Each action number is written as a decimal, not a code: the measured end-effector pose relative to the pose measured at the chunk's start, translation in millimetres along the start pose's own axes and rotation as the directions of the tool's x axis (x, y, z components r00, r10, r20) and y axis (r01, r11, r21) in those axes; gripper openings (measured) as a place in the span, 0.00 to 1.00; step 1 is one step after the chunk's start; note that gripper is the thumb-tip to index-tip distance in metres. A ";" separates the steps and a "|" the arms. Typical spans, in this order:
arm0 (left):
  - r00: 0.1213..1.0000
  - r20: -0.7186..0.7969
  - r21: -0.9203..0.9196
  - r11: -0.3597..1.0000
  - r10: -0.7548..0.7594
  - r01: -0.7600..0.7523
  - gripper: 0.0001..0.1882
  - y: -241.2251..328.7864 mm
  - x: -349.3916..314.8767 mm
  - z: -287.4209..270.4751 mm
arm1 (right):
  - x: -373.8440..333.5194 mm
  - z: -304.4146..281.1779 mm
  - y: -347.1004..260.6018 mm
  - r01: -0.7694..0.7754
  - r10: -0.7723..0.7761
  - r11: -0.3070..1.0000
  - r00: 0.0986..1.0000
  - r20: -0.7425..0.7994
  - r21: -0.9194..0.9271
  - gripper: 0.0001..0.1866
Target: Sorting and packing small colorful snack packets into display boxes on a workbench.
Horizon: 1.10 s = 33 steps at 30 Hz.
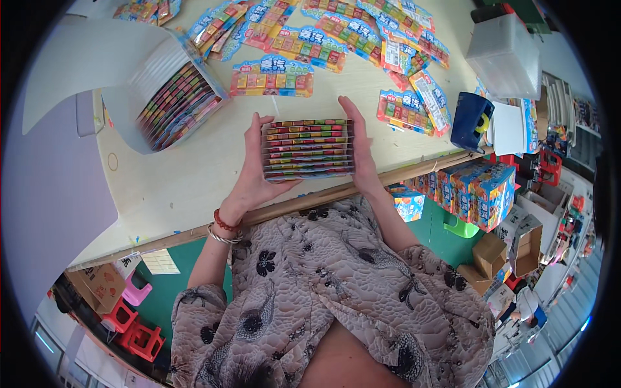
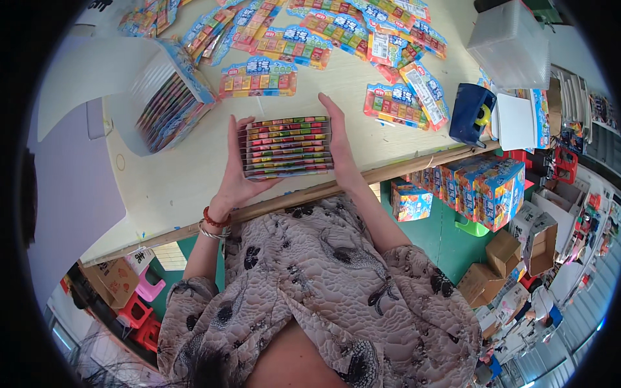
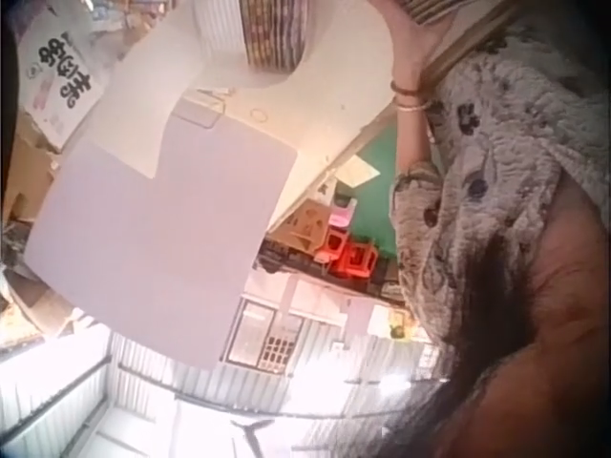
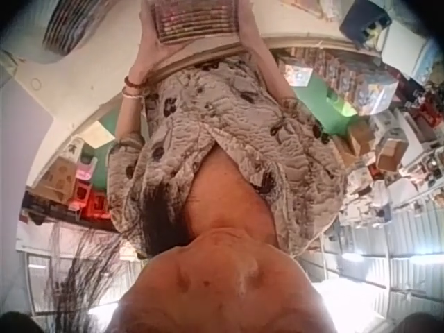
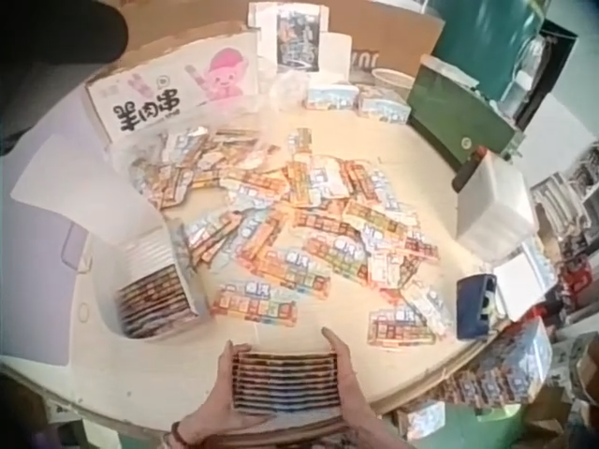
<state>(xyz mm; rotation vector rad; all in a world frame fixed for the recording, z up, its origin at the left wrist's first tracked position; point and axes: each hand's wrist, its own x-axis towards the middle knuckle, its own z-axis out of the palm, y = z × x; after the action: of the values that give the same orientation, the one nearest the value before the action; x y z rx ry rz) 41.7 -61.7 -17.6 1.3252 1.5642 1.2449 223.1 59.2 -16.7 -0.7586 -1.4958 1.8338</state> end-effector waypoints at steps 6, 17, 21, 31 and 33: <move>0.997 0.066 0.126 0.991 0.033 -0.041 0.71 -16.6 -3.3 -2.3 | 5.2 -15.5 7.7 -0.016 0.032 0.988 0.995 0.100 -0.152 0.47; 0.996 0.045 0.061 0.995 0.074 -0.077 0.72 -19.4 -3.2 0.0 | 16.8 -45.3 -5.9 -0.175 0.178 0.984 0.940 0.293 -0.037 0.38; 0.996 0.052 0.063 0.995 0.073 -0.077 0.72 -19.3 -3.1 -0.1 | 18.2 -46.5 -9.4 -0.249 0.245 0.968 0.930 0.275 -0.022 0.35; 0.997 0.058 0.037 0.998 0.057 -0.059 0.73 -15.9 -1.4 0.7 | 13.5 -41.6 -0.5 -0.127 0.144 0.988 0.956 0.254 -0.086 0.25; 0.997 0.045 0.039 0.997 0.068 -0.069 0.73 -17.6 -2.0 1.2 | 10.4 -36.1 2.9 -0.104 0.128 0.988 0.962 0.240 -0.110 0.24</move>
<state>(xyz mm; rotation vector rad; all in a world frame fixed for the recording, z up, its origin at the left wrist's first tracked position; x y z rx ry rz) 38.4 -63.4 -34.9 1.4336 1.5324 1.2226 244.1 88.9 -26.5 -0.6958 -1.7411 2.0154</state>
